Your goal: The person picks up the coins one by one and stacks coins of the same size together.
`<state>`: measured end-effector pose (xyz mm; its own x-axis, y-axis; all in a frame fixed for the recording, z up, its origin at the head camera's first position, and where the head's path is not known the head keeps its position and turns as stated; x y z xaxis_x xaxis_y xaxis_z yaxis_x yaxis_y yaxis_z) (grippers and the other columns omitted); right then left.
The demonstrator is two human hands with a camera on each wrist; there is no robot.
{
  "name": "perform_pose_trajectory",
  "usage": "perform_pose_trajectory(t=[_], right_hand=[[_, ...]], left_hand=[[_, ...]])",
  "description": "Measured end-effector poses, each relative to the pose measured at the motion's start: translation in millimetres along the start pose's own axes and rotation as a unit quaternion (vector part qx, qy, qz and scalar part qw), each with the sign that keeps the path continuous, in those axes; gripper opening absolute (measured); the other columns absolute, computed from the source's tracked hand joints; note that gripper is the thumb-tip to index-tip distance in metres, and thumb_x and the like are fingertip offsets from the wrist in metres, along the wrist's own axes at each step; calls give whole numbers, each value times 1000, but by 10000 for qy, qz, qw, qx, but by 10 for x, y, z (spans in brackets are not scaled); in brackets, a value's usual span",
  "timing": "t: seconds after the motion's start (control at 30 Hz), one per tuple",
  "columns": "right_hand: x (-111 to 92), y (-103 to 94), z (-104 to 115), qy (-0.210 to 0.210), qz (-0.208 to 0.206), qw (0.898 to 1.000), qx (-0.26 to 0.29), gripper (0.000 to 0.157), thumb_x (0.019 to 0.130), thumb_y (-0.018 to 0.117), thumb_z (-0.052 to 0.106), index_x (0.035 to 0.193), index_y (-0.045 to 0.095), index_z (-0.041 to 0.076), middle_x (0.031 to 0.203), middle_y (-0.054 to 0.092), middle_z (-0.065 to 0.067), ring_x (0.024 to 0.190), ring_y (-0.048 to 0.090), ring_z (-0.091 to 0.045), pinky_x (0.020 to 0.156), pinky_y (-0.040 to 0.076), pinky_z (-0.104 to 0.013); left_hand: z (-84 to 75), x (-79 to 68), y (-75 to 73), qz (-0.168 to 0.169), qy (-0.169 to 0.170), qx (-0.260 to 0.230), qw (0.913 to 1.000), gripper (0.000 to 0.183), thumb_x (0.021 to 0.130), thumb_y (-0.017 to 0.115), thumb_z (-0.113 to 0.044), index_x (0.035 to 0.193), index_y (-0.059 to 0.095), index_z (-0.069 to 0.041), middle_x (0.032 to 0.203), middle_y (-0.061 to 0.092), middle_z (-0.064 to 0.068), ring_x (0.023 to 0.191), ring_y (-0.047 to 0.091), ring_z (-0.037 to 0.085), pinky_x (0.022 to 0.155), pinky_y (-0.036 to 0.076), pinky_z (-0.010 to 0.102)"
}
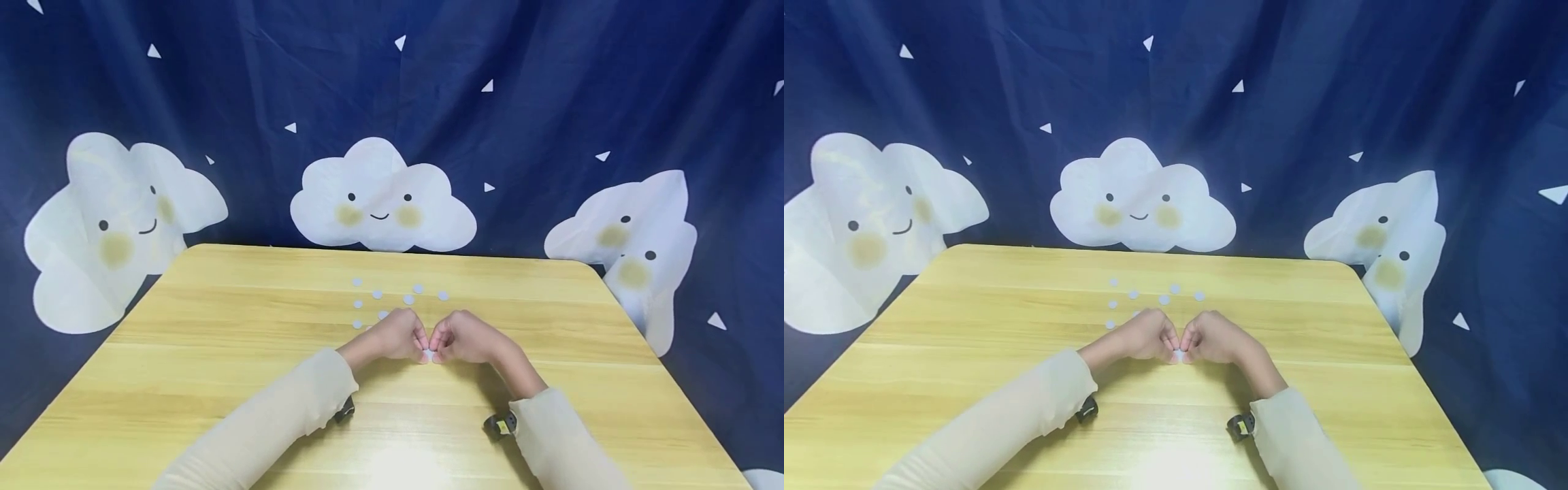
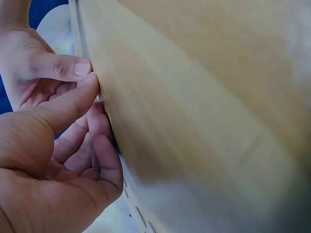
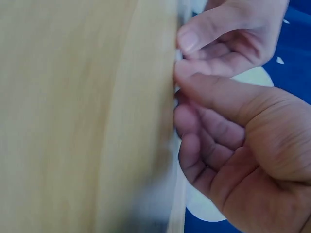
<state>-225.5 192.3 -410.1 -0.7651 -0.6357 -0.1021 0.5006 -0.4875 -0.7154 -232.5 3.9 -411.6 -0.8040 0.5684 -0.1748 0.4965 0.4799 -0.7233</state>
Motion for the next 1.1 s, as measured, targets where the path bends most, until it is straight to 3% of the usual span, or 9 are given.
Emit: perform_pose_trajectory(t=[0.53, 0.7, 0.8, 0.97, 1.1], right_hand=[[-67, 10, -48, -183, -195, 9996, 48, 13, 81, 80, -2, 87, 77, 9, 80, 74, 3, 73, 67, -8, 73, 57, -26], [-34, 20, -32, -212, -179, 9996, -38, 10, 82, 82, 2, 86, 77, 10, 78, 73, 6, 73, 66, -6, 74, 57, -26], [-22, 25, -21, -214, -155, 9996, -56, 10, 82, 83, 3, 86, 77, 10, 78, 72, 7, 72, 66, -6, 75, 57, -26], [-15, 22, -24, -94, -161, 9998, 40, 10, 82, 84, 4, 85, 77, 10, 77, 72, 6, 72, 66, -7, 75, 56, -26], [-30, 2, -40, -62, -166, 9998, 91, 9, 82, 84, 4, 86, 77, 10, 77, 72, 6, 72, 66, -8, 75, 56, -26]], left_hand=[[-16, -28, -8, 5, 207, 48, 9998, 15, 78, 89, -9, 83, 75, -9, 75, 68, -5, 71, 61, 9, 67, 53, 22], [140, -57, -133, 41, 347, -245, 9991, 14, 79, 85, -3, 88, 75, -7, 78, 69, -4, 73, 64, 11, 70, 55, 24], [236, -75, -243, -142, 274, -368, 9988, 15, 79, 84, -1, 90, 74, -5, 78, 69, -2, 73, 64, 12, 69, 55, 25], [349, -56, -442, -640, 216, -162, 9976, 17, 80, 85, -2, 94, 74, -4, 81, 68, -1, 77, 63, 12, 72, 55, 26], [408, 26, -524, -703, 301, 34, 9971, 20, 83, 84, -5, 101, 74, -1, 86, 69, -1, 81, 63, 12, 77, 55, 26]])
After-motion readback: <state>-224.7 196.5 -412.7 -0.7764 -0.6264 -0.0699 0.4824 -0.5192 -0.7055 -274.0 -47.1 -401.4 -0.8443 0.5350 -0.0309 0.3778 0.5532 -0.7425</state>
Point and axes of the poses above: each hand's wrist, its own x-axis towards the middle knuckle, its own y-axis out of the palm, z = x × y, the point moved 1 cm from there along x, towards the middle knuckle
